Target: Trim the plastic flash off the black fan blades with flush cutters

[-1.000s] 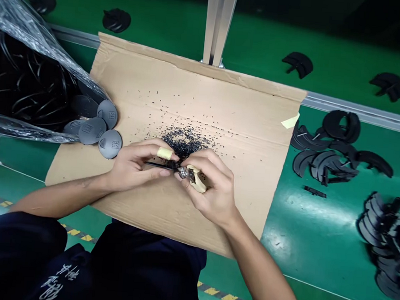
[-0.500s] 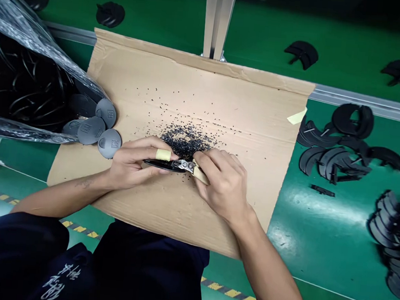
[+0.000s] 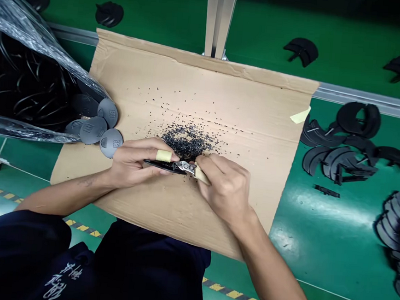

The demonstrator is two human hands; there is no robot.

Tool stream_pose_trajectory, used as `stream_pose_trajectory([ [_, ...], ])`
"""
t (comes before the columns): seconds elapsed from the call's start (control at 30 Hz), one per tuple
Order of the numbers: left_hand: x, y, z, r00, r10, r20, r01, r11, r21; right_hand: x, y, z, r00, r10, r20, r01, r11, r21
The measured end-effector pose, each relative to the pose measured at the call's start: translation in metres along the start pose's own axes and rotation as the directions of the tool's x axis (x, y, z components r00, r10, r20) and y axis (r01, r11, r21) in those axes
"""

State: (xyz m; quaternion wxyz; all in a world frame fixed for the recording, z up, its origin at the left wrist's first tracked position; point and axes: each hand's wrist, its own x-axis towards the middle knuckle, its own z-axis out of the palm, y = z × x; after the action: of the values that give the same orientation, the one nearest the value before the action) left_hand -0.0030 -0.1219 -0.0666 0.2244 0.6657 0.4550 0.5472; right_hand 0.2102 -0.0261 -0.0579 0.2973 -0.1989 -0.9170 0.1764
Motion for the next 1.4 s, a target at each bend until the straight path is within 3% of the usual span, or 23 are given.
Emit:
stream_pose_trajectory([
  [0.1, 0.003, 0.003, -0.002, 1.0, 0.004, 0.015, -0.005, 0.999, 0.035, 0.0, 0.003, 0.002, 0.999, 0.053, 0.007, -0.053, 0.996, 0.066],
  [0.27, 0.002, 0.006, -0.002, 0.998, -0.036, 0.056, 0.027, 0.989, 0.149, 0.001, 0.007, 0.006, 1.0, -0.002, 0.019, 0.007, 0.968, -0.253],
  [0.37, 0.002, 0.005, -0.002, 0.997, -0.033, 0.069, 0.017, 0.975, 0.223, 0.002, 0.007, 0.005, 0.999, -0.008, 0.034, 0.017, 0.962, -0.274],
  [0.47, 0.003, 0.004, -0.004, 1.0, -0.021, 0.008, 0.018, 0.961, 0.274, 0.004, 0.004, 0.001, 0.988, 0.144, 0.06, -0.14, 0.988, -0.069],
  [0.53, 0.003, 0.005, -0.006, 0.998, -0.049, -0.042, 0.057, 0.969, 0.241, 0.005, 0.001, 0.0, 0.958, 0.266, 0.106, -0.28, 0.949, 0.147],
  [0.6, 0.003, 0.006, -0.006, 0.994, -0.087, -0.058, 0.096, 0.981, 0.168, 0.006, -0.001, 0.001, 0.942, 0.306, 0.14, -0.335, 0.89, 0.31],
  [0.7, 0.002, 0.005, -0.006, 0.997, -0.065, -0.031, 0.069, 0.986, 0.149, 0.006, -0.004, 0.002, 0.975, 0.199, 0.101, -0.222, 0.912, 0.345],
  [0.77, 0.0, 0.003, -0.005, 1.0, -0.006, 0.025, 0.0, 0.973, 0.232, 0.005, -0.004, 0.002, 0.998, 0.062, 0.022, -0.065, 0.98, 0.19],
  [0.87, -0.002, 0.0, -0.005, 0.99, 0.027, 0.14, -0.086, 0.895, 0.438, 0.003, -0.008, 0.001, 0.986, -0.161, -0.034, 0.156, 0.982, -0.103],
  [0.97, -0.004, -0.002, -0.005, 0.976, 0.022, 0.218, -0.141, 0.823, 0.55, 0.002, -0.013, 0.0, 0.967, -0.255, -0.01, 0.254, 0.965, -0.069],
  [1.03, -0.004, -0.002, -0.004, 0.974, 0.036, 0.224, -0.154, 0.83, 0.536, 0.001, -0.013, -0.002, 0.984, -0.181, -0.011, 0.181, 0.979, 0.095],
  [1.1, -0.003, -0.001, -0.004, 0.981, 0.019, 0.192, -0.111, 0.871, 0.479, 0.001, -0.009, -0.006, 1.0, -0.001, -0.017, 0.004, 0.974, 0.226],
  [1.2, -0.001, 0.001, -0.005, 0.991, -0.047, 0.127, -0.001, 0.935, 0.354, 0.001, 0.004, -0.013, 0.978, 0.208, 0.024, -0.207, 0.941, 0.267],
  [1.3, 0.001, 0.003, -0.006, 0.994, -0.074, 0.079, 0.051, 0.962, 0.268, 0.004, 0.015, -0.018, 0.975, 0.19, 0.113, -0.208, 0.96, 0.188],
  [1.4, 0.001, 0.002, -0.006, 0.998, -0.054, 0.045, 0.043, 0.975, 0.218, 0.007, 0.019, -0.018, 0.986, 0.088, 0.141, -0.097, 0.994, 0.054],
])
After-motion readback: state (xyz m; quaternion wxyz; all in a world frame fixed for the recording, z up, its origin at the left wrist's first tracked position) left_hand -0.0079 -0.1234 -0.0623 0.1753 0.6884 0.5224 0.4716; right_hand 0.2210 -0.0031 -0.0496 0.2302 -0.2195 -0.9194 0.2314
